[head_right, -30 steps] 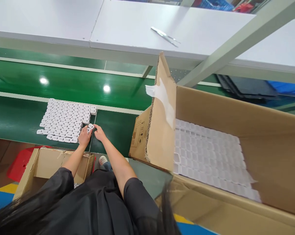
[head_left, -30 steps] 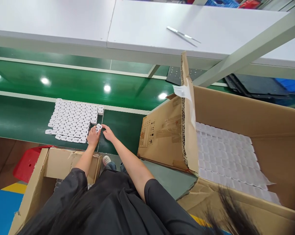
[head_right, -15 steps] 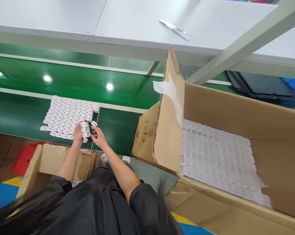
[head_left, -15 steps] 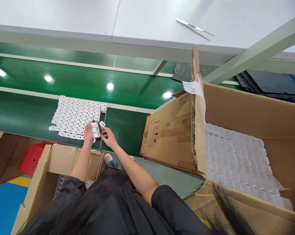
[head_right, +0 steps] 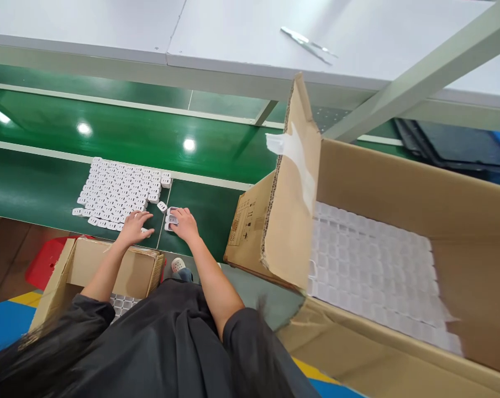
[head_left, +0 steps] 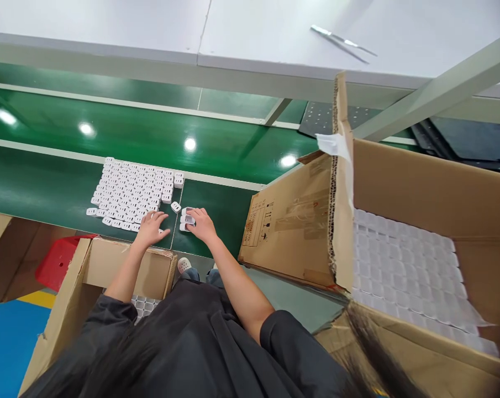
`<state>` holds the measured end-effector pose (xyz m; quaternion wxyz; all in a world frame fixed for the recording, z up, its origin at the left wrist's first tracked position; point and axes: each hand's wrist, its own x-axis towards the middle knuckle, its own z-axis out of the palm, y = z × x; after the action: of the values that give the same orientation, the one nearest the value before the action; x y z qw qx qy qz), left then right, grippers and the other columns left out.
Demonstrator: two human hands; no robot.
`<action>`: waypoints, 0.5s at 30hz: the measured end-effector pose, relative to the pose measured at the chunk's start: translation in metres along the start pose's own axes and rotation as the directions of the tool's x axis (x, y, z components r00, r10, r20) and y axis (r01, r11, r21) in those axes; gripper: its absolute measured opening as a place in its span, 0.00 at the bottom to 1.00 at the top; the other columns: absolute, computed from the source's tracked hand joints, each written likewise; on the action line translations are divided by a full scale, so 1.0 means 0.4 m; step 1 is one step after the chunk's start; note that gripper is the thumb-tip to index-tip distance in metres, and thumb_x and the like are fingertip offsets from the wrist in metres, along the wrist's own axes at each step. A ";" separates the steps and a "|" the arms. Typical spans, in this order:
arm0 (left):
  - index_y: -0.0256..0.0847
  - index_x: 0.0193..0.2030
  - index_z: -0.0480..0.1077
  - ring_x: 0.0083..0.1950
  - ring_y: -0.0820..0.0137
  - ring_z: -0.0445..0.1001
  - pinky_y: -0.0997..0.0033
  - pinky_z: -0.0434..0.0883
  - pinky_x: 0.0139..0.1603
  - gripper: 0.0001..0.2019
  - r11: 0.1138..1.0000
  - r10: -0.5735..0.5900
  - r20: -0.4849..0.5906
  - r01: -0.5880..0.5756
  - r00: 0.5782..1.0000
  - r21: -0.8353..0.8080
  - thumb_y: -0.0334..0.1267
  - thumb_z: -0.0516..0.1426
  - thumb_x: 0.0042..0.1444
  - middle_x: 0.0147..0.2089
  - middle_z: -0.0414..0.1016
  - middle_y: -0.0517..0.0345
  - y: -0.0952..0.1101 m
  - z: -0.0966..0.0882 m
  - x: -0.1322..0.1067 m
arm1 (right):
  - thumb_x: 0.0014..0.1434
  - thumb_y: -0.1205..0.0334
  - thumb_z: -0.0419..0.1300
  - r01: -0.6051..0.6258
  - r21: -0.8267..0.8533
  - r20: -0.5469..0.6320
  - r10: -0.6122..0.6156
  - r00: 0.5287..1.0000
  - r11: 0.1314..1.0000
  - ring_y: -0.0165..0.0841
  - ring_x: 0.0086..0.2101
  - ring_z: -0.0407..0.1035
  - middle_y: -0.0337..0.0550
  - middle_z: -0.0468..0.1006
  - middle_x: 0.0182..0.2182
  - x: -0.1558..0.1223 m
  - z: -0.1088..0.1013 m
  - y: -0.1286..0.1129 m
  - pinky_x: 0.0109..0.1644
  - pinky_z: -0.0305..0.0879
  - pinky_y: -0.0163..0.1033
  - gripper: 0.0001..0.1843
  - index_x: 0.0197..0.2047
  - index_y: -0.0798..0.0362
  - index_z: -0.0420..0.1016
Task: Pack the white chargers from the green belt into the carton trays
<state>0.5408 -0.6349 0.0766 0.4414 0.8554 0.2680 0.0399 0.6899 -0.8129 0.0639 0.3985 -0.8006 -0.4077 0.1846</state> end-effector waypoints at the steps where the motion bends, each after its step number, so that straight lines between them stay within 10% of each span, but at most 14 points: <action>1: 0.48 0.47 0.77 0.71 0.47 0.53 0.42 0.43 0.73 0.21 0.999 0.019 0.037 -0.020 0.999 0.031 0.42 0.67 0.42 0.62 0.70 0.52 -0.004 -0.003 -0.007 | 0.49 0.72 0.63 -0.024 -0.003 0.007 0.024 1.000 1.000 0.48 0.50 0.61 0.50 0.74 0.47 -0.008 0.002 0.014 0.55 0.62 0.56 0.21 0.48 0.53 0.76; 6: 0.44 0.27 0.77 0.71 0.45 0.51 0.40 0.42 0.72 0.04 0.999 0.029 0.074 -0.030 0.997 0.014 0.38 0.66 0.42 0.58 0.73 0.49 -0.004 0.000 -0.016 | 0.47 0.70 0.63 -0.109 0.060 0.014 0.108 0.994 0.992 0.46 0.47 0.63 0.48 0.75 0.46 -0.034 0.023 0.041 0.53 0.65 0.55 0.20 0.46 0.52 0.76; 15: 0.41 0.51 0.73 0.43 0.64 0.76 0.66 0.75 0.38 0.28 0.757 -0.113 -0.103 0.019 0.988 -0.653 0.60 0.59 0.53 0.48 0.77 0.47 0.067 -0.052 -0.060 | 0.50 0.57 0.59 -0.093 0.368 -0.013 0.105 0.994 0.925 0.38 0.42 0.68 0.47 0.73 0.48 0.010 -0.068 -0.026 0.38 0.72 0.41 0.24 0.52 0.53 0.71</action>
<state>0.5253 -0.6440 0.1143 0.6924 0.6344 0.2970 0.1729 0.7039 -0.8195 0.0891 0.5376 -0.7345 -0.3187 0.2645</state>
